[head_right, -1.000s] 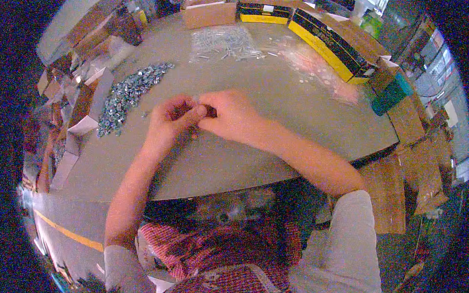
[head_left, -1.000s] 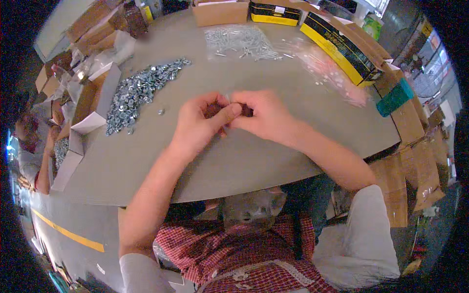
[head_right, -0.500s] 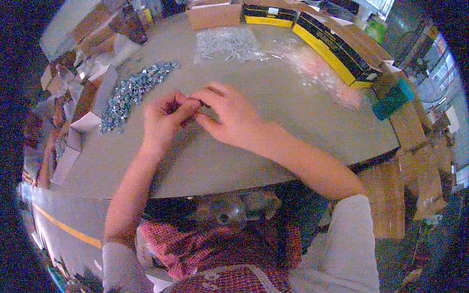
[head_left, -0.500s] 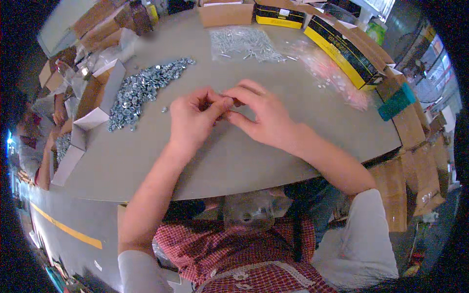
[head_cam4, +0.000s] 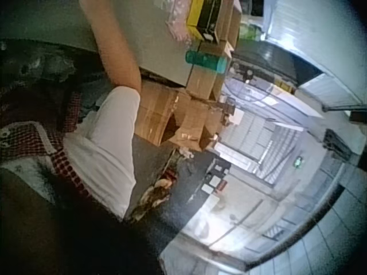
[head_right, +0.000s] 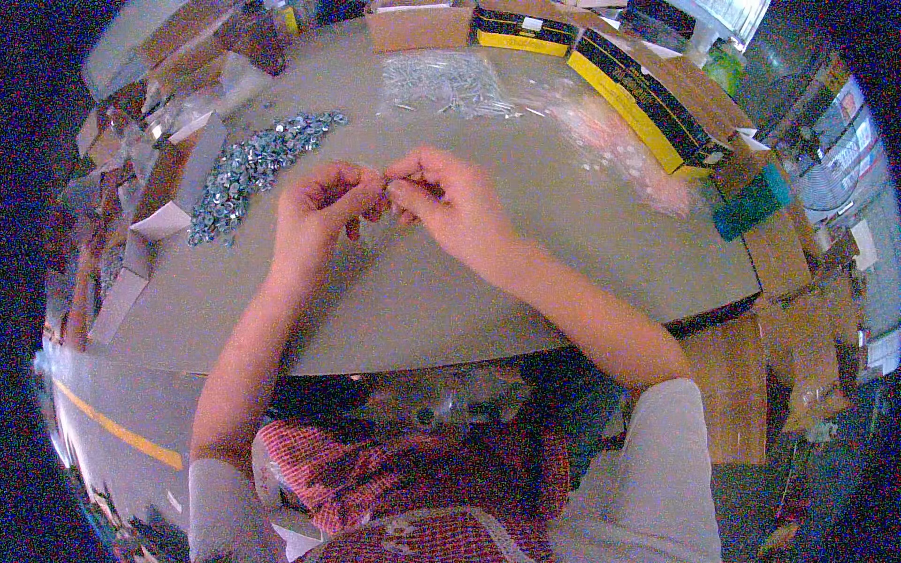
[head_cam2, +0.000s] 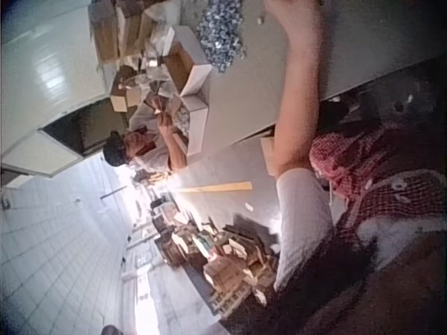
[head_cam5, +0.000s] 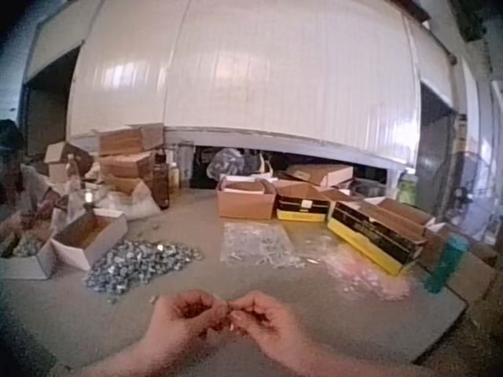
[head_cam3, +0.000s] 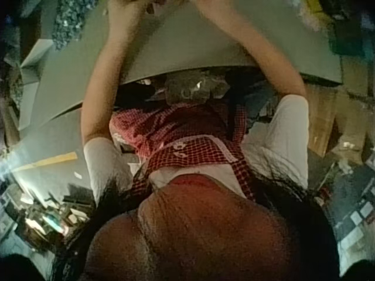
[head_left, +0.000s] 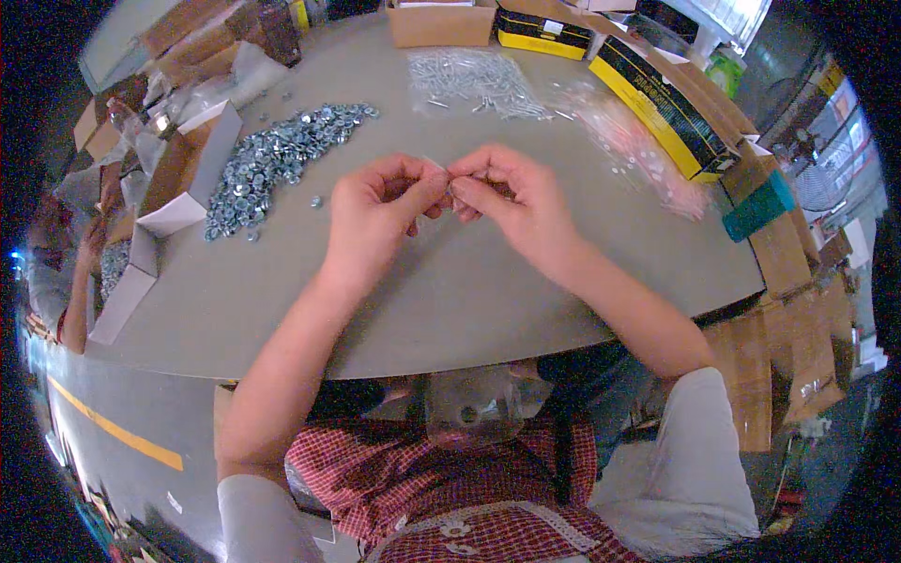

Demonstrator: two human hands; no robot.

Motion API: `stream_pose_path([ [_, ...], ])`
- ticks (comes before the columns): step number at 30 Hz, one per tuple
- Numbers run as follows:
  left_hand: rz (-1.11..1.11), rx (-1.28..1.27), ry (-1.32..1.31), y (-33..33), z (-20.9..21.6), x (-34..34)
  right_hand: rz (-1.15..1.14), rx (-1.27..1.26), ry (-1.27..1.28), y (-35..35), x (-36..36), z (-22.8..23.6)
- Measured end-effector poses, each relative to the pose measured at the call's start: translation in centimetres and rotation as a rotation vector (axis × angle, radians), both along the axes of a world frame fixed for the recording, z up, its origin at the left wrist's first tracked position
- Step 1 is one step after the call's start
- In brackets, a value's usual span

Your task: Packaging small metal hardware parts into a plastic bag.

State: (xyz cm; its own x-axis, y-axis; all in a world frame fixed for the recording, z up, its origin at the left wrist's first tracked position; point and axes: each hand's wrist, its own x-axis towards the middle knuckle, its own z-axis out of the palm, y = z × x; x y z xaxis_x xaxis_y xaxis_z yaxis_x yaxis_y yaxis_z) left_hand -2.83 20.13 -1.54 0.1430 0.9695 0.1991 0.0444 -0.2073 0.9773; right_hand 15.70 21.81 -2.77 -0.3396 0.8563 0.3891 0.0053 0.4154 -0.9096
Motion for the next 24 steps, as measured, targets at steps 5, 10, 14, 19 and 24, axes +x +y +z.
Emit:
stream_pose_path([
  [5, -0.021, -0.041, -0.004, 0.1, 0.0, -0.2, -0.007, 0.048, -0.053, -0.1, -0.1, 0.1],
  [10, -0.005, -0.022, -0.038, 0.1, 0.1, -0.1, 0.001, 0.021, -0.045, -0.3, -0.3, 0.1],
  [14, 0.030, 0.088, -0.008, 0.2, -0.3, 0.0, -0.080, 0.432, -0.335, -0.5, -0.1, 0.4],
  [19, 0.066, 0.258, 0.180, 0.0, -1.1, 0.6, -0.073, 0.440, -0.397, 0.0, 0.4, -0.2],
  [24, 0.087, 0.248, 0.351, -0.1, -0.9, 0.0, -0.075, 0.224, -0.335, 0.0, 0.2, 0.2],
])
